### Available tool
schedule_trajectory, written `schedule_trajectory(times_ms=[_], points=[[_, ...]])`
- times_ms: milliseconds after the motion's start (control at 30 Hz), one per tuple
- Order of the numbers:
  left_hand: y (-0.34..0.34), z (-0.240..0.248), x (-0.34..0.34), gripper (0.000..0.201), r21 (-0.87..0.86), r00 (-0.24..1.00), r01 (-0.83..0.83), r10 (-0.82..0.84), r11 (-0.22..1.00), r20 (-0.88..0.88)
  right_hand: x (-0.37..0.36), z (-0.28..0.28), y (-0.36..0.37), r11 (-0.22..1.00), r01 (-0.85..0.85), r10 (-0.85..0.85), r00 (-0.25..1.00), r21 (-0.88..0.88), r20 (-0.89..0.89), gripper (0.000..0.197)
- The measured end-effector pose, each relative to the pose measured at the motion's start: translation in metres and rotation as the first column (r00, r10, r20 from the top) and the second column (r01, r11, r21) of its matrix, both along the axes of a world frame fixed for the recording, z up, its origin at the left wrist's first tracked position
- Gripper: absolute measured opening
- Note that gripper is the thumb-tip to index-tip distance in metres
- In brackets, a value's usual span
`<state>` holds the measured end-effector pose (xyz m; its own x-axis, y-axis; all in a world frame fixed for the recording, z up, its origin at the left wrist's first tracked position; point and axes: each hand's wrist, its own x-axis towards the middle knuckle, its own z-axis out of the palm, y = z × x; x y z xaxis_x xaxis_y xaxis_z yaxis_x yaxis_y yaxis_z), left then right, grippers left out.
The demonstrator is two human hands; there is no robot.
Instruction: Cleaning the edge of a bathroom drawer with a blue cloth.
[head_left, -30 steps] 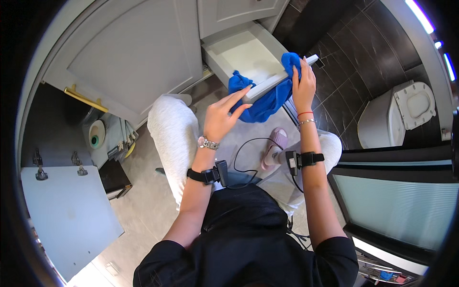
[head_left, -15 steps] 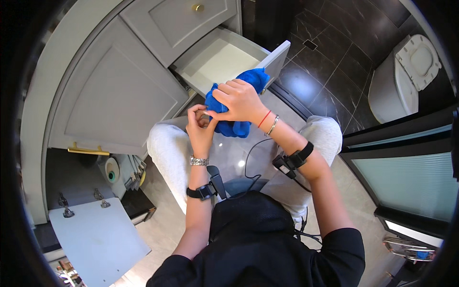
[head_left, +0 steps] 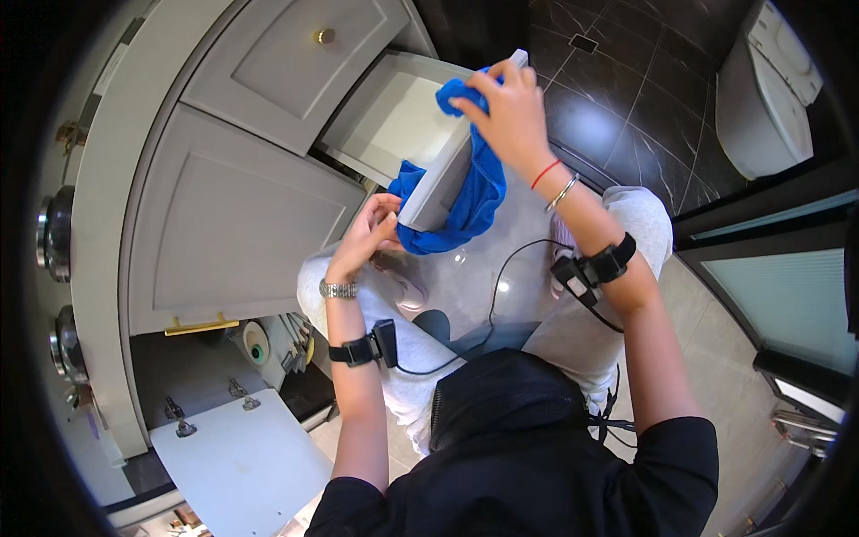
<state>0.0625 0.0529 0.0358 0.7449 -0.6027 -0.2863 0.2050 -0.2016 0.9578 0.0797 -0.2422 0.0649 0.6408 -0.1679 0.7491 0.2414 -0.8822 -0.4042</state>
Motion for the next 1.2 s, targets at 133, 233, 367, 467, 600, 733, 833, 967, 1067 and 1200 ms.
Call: schedule_trajectory(times_ms=[133,233,367,467,600,733,833,967,1067,1200], points=[[0.000,0.015,0.019,0.054,0.087,0.982,0.177,-0.169,0.980,-0.089,-0.035,-0.001,0.042,0.978,-0.203,0.206,0.976,0.055,-0.064,0.022],[0.000,0.013,0.018,0.055,0.076,0.991,0.121,-0.116,0.990,-0.074,-0.063,-0.004,0.069,0.927,-0.375,0.375,0.927,0.012,-0.025,0.024],[-0.004,0.003,0.012,0.057,0.058,0.997,0.047,-0.043,0.997,-0.065,-0.067,-0.012,0.068,0.893,-0.447,0.447,0.894,-0.055,-0.020,0.025],[0.002,0.001,0.014,0.057,0.019,0.994,0.074,-0.072,0.997,-0.082,-0.047,-0.002,0.042,0.935,-0.354,0.351,0.925,0.004,-0.143,0.025],[-0.007,0.000,0.014,0.056,-0.025,0.992,0.125,-0.125,0.992,-0.009,-0.010,-0.001,-0.023,0.997,0.049,-0.041,0.992,0.056,-0.122,0.028],[-0.006,0.001,0.010,0.061,-0.009,0.991,0.122,-0.121,0.993,0.051,-0.005,-0.008,-0.015,0.990,-0.077,0.083,0.995,0.116,-0.051,0.027],[0.011,-0.006,0.011,0.072,-0.074,0.992,0.081,-0.087,0.994,-0.089,-0.030,-0.008,0.036,0.953,-0.300,0.299,0.954,-0.034,-0.027,0.021],[0.004,0.002,0.004,0.081,-0.256,0.962,0.039,-0.105,0.966,-0.251,-0.066,-0.008,0.079,0.845,-0.526,0.524,0.850,-0.093,-0.051,0.024],[0.002,0.000,-0.003,0.079,-0.083,0.987,-0.125,0.116,0.989,-0.107,-0.069,-0.011,0.085,0.811,-0.554,0.557,0.829,-0.189,-0.044,0.025],[0.003,-0.004,-0.001,0.074,-0.124,0.999,-0.053,0.052,0.991,-0.016,-0.062,-0.015,0.080,0.774,-0.578,0.595,0.804,-0.258,-0.014,0.026]])
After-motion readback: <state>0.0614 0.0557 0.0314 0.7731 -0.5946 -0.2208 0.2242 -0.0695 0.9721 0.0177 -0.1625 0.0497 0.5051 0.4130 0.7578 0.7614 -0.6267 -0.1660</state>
